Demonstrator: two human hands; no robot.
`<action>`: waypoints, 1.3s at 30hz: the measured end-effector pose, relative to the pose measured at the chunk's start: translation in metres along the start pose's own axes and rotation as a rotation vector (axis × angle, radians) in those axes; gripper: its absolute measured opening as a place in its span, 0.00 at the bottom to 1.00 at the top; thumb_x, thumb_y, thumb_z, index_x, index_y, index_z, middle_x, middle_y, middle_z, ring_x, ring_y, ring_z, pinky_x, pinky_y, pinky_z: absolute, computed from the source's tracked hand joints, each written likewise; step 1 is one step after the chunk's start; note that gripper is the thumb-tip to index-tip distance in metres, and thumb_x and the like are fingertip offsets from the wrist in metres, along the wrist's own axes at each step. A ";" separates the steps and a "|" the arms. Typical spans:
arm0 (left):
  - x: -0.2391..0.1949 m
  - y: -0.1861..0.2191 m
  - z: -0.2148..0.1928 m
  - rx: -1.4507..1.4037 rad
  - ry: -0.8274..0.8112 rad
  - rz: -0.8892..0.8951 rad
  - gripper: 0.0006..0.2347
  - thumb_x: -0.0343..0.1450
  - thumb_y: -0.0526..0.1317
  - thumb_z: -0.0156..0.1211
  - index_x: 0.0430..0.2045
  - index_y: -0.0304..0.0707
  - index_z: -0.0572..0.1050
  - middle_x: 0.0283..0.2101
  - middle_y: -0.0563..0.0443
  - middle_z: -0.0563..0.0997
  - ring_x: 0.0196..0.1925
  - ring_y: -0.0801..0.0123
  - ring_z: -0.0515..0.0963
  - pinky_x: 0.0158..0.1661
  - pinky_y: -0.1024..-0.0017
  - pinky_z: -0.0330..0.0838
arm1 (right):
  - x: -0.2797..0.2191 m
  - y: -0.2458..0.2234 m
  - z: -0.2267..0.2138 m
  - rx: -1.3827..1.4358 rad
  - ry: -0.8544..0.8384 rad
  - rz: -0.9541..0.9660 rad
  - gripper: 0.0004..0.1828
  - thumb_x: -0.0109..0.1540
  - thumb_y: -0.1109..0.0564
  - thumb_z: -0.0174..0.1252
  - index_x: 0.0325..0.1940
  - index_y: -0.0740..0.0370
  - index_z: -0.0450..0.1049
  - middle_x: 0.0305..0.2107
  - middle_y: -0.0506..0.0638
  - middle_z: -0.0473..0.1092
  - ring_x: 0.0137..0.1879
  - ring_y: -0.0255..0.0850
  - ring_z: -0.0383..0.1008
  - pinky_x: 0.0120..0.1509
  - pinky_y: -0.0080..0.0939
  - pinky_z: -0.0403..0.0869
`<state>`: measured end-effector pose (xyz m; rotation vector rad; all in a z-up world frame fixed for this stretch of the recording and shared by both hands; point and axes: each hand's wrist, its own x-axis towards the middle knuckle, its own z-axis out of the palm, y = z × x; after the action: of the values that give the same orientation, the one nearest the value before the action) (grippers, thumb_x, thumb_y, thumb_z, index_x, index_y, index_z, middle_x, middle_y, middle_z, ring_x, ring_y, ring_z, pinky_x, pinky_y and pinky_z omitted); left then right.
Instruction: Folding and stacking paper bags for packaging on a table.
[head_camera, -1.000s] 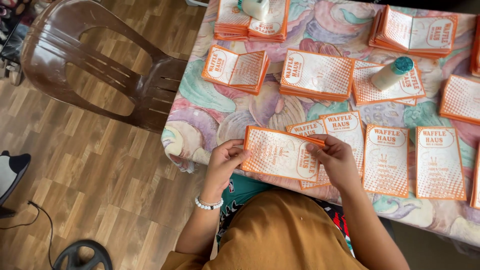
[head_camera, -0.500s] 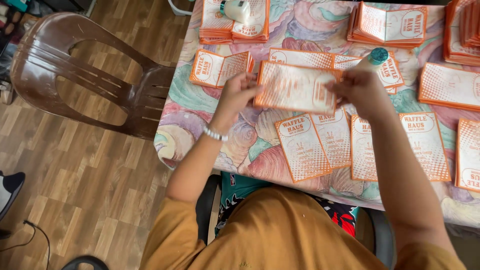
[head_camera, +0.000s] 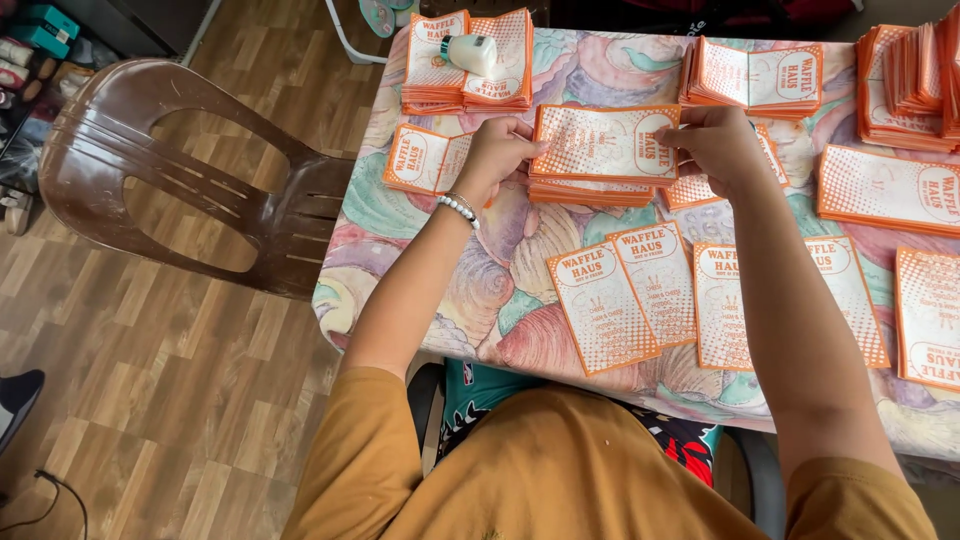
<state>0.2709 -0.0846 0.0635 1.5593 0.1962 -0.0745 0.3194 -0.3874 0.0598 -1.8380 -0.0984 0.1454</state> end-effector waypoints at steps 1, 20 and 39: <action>0.010 -0.007 -0.001 0.000 0.000 -0.001 0.15 0.65 0.33 0.67 0.41 0.20 0.74 0.27 0.41 0.77 0.19 0.57 0.84 0.18 0.68 0.85 | 0.002 0.002 0.001 0.000 0.000 0.001 0.17 0.62 0.63 0.64 0.54 0.72 0.75 0.27 0.53 0.72 0.27 0.39 0.78 0.29 0.41 0.83; 0.008 0.012 0.000 0.562 0.144 0.108 0.06 0.60 0.40 0.75 0.24 0.43 0.83 0.28 0.53 0.88 0.28 0.73 0.86 0.30 0.75 0.78 | 0.014 -0.002 0.006 -0.038 0.028 0.115 0.29 0.61 0.60 0.69 0.64 0.71 0.71 0.24 0.49 0.69 0.25 0.33 0.63 0.27 0.33 0.68; 0.011 0.015 -0.019 0.348 -0.055 0.748 0.05 0.65 0.32 0.73 0.27 0.45 0.83 0.33 0.59 0.82 0.40 0.74 0.80 0.42 0.73 0.78 | -0.018 -0.017 -0.028 -0.237 0.092 -0.480 0.07 0.67 0.63 0.75 0.46 0.60 0.83 0.39 0.46 0.78 0.43 0.27 0.71 0.42 0.28 0.70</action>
<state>0.2830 -0.0644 0.0761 1.8838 -0.4717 0.4559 0.3055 -0.4120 0.0841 -1.9986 -0.5050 -0.2978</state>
